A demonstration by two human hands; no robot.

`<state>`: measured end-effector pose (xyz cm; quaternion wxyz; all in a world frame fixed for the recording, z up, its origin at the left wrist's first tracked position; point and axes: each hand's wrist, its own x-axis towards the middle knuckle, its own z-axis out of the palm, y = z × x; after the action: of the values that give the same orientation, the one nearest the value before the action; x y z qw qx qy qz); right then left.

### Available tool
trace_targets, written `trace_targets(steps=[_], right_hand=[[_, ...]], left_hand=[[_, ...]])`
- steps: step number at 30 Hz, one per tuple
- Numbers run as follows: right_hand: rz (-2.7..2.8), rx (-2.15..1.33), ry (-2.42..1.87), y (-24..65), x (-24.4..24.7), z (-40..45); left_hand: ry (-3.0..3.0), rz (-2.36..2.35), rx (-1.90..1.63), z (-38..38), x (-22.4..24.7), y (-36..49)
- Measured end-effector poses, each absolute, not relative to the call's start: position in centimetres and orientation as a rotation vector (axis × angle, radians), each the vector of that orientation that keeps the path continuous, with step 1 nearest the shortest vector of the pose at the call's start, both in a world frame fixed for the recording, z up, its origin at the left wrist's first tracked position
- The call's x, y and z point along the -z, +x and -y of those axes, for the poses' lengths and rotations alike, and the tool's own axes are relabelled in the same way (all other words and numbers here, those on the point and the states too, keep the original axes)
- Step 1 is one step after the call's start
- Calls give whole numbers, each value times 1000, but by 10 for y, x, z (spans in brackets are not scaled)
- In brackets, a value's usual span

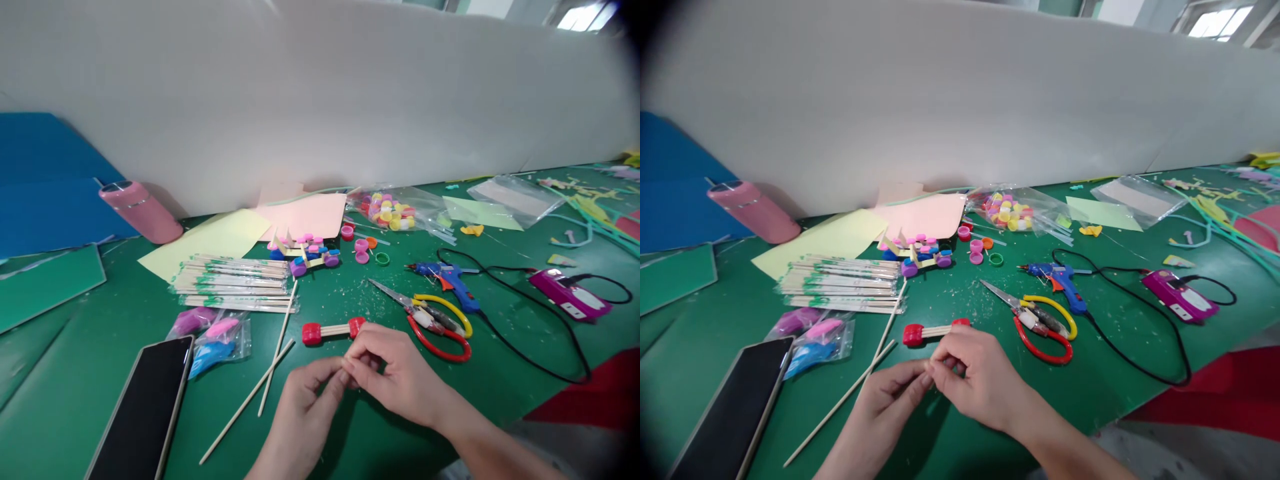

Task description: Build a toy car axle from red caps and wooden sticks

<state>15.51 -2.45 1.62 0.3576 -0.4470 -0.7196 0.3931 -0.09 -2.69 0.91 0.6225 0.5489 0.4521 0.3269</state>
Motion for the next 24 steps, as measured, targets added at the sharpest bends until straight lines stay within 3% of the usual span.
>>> trace_targets(steps=[10,24], right_hand=[[1754,-1125,-1194,155,-12,22],[1672,-1199,-1207,157,-8,22]], left_hand=[[868,-972,-836,29,-3,7],[769,-949,-798,27,-6,8]])
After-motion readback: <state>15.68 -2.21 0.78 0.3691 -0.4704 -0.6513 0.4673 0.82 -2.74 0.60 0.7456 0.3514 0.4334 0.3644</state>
